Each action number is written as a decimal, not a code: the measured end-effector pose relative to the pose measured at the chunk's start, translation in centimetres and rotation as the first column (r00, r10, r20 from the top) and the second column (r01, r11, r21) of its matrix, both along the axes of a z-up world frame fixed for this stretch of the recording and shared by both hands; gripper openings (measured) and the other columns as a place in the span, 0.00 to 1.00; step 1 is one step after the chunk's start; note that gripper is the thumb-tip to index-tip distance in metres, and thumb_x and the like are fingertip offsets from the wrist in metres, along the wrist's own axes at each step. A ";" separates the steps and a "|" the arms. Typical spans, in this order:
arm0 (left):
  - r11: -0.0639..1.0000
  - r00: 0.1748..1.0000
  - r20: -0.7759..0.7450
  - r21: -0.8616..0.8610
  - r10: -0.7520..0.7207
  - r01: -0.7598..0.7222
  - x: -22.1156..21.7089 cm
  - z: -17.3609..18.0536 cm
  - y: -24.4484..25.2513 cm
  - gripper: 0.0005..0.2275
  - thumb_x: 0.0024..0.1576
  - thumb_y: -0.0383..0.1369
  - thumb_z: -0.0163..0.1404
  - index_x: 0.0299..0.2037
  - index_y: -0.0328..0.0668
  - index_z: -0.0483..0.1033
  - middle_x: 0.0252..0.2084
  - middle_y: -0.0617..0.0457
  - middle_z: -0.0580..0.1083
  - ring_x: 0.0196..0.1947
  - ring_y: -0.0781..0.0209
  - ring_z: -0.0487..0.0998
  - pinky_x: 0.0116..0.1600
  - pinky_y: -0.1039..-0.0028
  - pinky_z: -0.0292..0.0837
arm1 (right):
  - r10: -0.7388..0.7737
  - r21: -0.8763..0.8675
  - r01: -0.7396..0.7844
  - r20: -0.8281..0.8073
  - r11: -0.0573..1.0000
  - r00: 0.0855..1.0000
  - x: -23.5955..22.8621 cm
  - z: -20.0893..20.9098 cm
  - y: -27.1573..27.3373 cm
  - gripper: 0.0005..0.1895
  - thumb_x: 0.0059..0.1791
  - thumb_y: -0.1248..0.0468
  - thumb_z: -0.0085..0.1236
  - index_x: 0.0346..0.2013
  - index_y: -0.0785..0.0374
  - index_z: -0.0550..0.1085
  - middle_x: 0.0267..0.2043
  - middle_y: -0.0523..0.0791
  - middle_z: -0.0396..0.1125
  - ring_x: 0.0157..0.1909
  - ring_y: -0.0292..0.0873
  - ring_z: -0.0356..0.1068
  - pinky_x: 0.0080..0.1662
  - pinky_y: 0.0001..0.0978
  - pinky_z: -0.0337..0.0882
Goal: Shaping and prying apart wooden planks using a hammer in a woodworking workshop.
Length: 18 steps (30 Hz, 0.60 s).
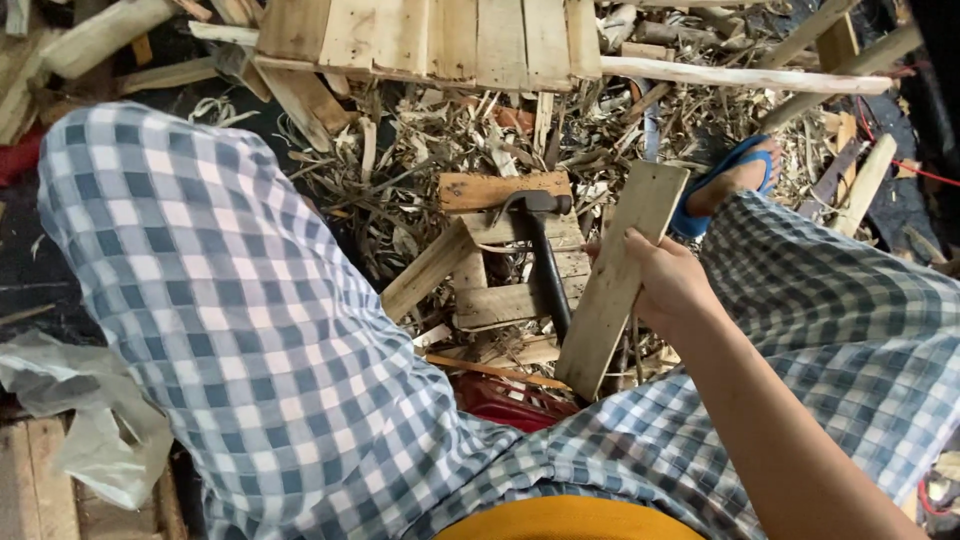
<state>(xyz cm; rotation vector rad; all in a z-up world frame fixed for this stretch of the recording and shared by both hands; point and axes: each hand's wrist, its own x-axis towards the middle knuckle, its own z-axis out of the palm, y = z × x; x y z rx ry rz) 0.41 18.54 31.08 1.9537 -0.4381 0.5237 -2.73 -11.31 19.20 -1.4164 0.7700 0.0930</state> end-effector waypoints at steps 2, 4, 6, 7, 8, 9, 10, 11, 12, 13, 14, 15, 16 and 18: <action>1.000 0.999 -0.037 0.007 0.006 -0.006 0.0 -0.5 0.3 0.08 0.57 0.18 0.52 0.44 0.36 0.73 0.32 0.54 0.72 0.26 0.67 0.68 0.28 0.82 0.68 | 0.039 -0.002 -0.039 -0.010 0.999 0.999 0.2 -1.0 -0.7 0.18 0.54 0.59 0.59 0.56 0.63 0.72 0.46 0.59 0.73 0.49 0.59 0.77 0.50 0.69 0.73; 1.000 0.997 -0.072 0.014 -0.002 0.003 0.4 -0.9 0.3 0.09 0.57 0.19 0.52 0.45 0.36 0.73 0.32 0.54 0.72 0.25 0.68 0.69 0.27 0.83 0.69 | 0.063 -0.002 -0.063 -0.019 0.998 0.998 0.2 -1.1 -0.7 0.19 0.54 0.58 0.58 0.58 0.63 0.72 0.47 0.60 0.73 0.50 0.60 0.76 0.50 0.69 0.72; 0.999 0.994 -0.103 0.021 -0.028 0.030 1.4 -1.4 -0.3 0.09 0.56 0.21 0.53 0.46 0.37 0.73 0.32 0.54 0.73 0.25 0.68 0.69 0.27 0.83 0.69 | 0.070 -0.013 -0.070 -0.010 0.997 0.997 0.1 -0.1 0.1 0.22 0.55 0.59 0.56 0.61 0.67 0.69 0.51 0.61 0.70 0.55 0.62 0.73 0.53 0.72 0.68; 0.999 0.992 -0.121 0.027 -0.038 0.041 1.5 -1.3 -0.5 0.10 0.56 0.21 0.53 0.47 0.37 0.73 0.32 0.54 0.73 0.25 0.68 0.69 0.27 0.83 0.69 | 0.067 -0.014 -0.067 -0.012 0.998 0.998 0.1 -0.1 0.1 0.22 0.55 0.59 0.56 0.61 0.67 0.69 0.51 0.61 0.70 0.55 0.62 0.73 0.53 0.72 0.68; 0.998 0.989 -0.138 0.032 -0.048 0.052 1.6 -1.3 -0.8 0.10 0.56 0.22 0.53 0.47 0.37 0.73 0.32 0.54 0.73 0.25 0.68 0.70 0.27 0.84 0.69 | 0.070 -0.013 -0.070 0.004 0.997 0.998 0.1 -0.1 0.1 0.21 0.54 0.60 0.56 0.60 0.67 0.70 0.49 0.60 0.71 0.53 0.60 0.74 0.52 0.69 0.70; 0.997 0.986 -0.158 0.040 -0.054 0.061 1.7 -1.3 -1.0 0.10 0.56 0.22 0.54 0.48 0.37 0.73 0.32 0.54 0.73 0.24 0.69 0.70 0.26 0.84 0.70 | 0.076 -0.009 -0.076 0.020 0.997 0.997 0.2 -0.2 0.2 0.20 0.54 0.60 0.56 0.59 0.66 0.71 0.47 0.59 0.72 0.50 0.58 0.76 0.51 0.66 0.72; 0.996 0.982 -0.177 0.048 -0.061 0.070 1.5 -1.1 -1.2 0.11 0.56 0.23 0.54 0.48 0.37 0.73 0.32 0.54 0.74 0.24 0.69 0.70 0.26 0.84 0.70 | 0.075 -0.008 -0.075 0.017 0.997 0.997 0.3 -0.3 0.1 0.20 0.54 0.60 0.56 0.59 0.66 0.71 0.47 0.59 0.72 0.50 0.58 0.76 0.51 0.66 0.72; 0.995 0.978 -0.195 0.057 -0.068 0.081 1.3 -0.8 -1.4 0.11 0.56 0.24 0.54 0.49 0.37 0.74 0.32 0.55 0.74 0.24 0.69 0.70 0.26 0.84 0.70 | 0.073 -0.012 -0.073 0.014 0.997 0.997 0.4 -0.5 0.0 0.20 0.54 0.60 0.58 0.58 0.65 0.72 0.47 0.57 0.72 0.50 0.57 0.76 0.51 0.65 0.72; 0.994 0.974 -0.214 0.066 -0.075 0.091 1.1 -0.5 -1.7 0.12 0.56 0.24 0.55 0.49 0.37 0.74 0.32 0.55 0.74 0.24 0.69 0.70 0.26 0.84 0.70 | 0.071 -0.017 -0.071 0.010 0.997 0.997 0.5 -0.7 -0.1 0.20 0.53 0.59 0.59 0.58 0.63 0.73 0.47 0.56 0.73 0.50 0.56 0.76 0.50 0.64 0.73; 0.992 0.970 -0.232 0.075 -0.080 0.100 1.0 -0.4 -1.9 0.12 0.55 0.25 0.55 0.50 0.37 0.74 0.32 0.55 0.74 0.24 0.69 0.70 0.26 0.84 0.70 | 0.071 -0.014 -0.071 0.009 0.997 0.997 0.5 -0.8 -0.2 0.20 0.53 0.59 0.59 0.58 0.63 0.73 0.47 0.56 0.73 0.50 0.56 0.76 0.50 0.64 0.73; 0.991 0.965 -0.249 0.084 -0.084 0.108 0.8 -0.3 -2.0 0.13 0.55 0.26 0.55 0.50 0.37 0.74 0.32 0.55 0.75 0.23 0.70 0.71 0.25 0.85 0.70 | 0.080 0.017 -0.080 0.020 0.997 0.997 0.5 -0.9 -0.3 0.20 0.54 0.60 0.58 0.58 0.66 0.71 0.45 0.59 0.73 0.48 0.58 0.77 0.49 0.66 0.73; 0.989 0.960 -0.265 0.093 -0.085 0.113 0.7 -0.1 -2.1 0.13 0.55 0.26 0.55 0.51 0.37 0.74 0.32 0.55 0.75 0.23 0.70 0.71 0.25 0.85 0.71 | 0.091 0.049 -0.092 0.033 0.995 0.995 0.5 -1.0 -0.4 0.20 0.54 0.61 0.56 0.58 0.69 0.70 0.43 0.62 0.73 0.46 0.60 0.77 0.48 0.68 0.73; 0.988 0.956 -0.281 0.102 -0.086 0.119 0.6 0.0 -2.2 0.14 0.55 0.27 0.56 0.51 0.37 0.74 0.32 0.55 0.75 0.23 0.70 0.71 0.25 0.85 0.71 | 0.094 0.052 -0.095 0.034 0.994 0.995 0.6 -0.9 -0.1 0.20 0.54 0.61 0.56 0.58 0.69 0.70 0.43 0.62 0.73 0.46 0.60 0.77 0.48 0.68 0.73; 0.985 0.949 -0.304 0.122 -0.080 0.123 0.4 0.5 -2.2 0.15 0.55 0.28 0.56 0.52 0.38 0.74 0.31 0.55 0.75 0.23 0.70 0.71 0.25 0.85 0.71 | 0.020 0.082 -0.025 0.059 0.996 0.998 0.9 -0.5 0.7 0.27 0.52 0.60 0.60 0.61 0.72 0.67 0.52 0.64 0.70 0.55 0.59 0.74 0.53 0.67 0.69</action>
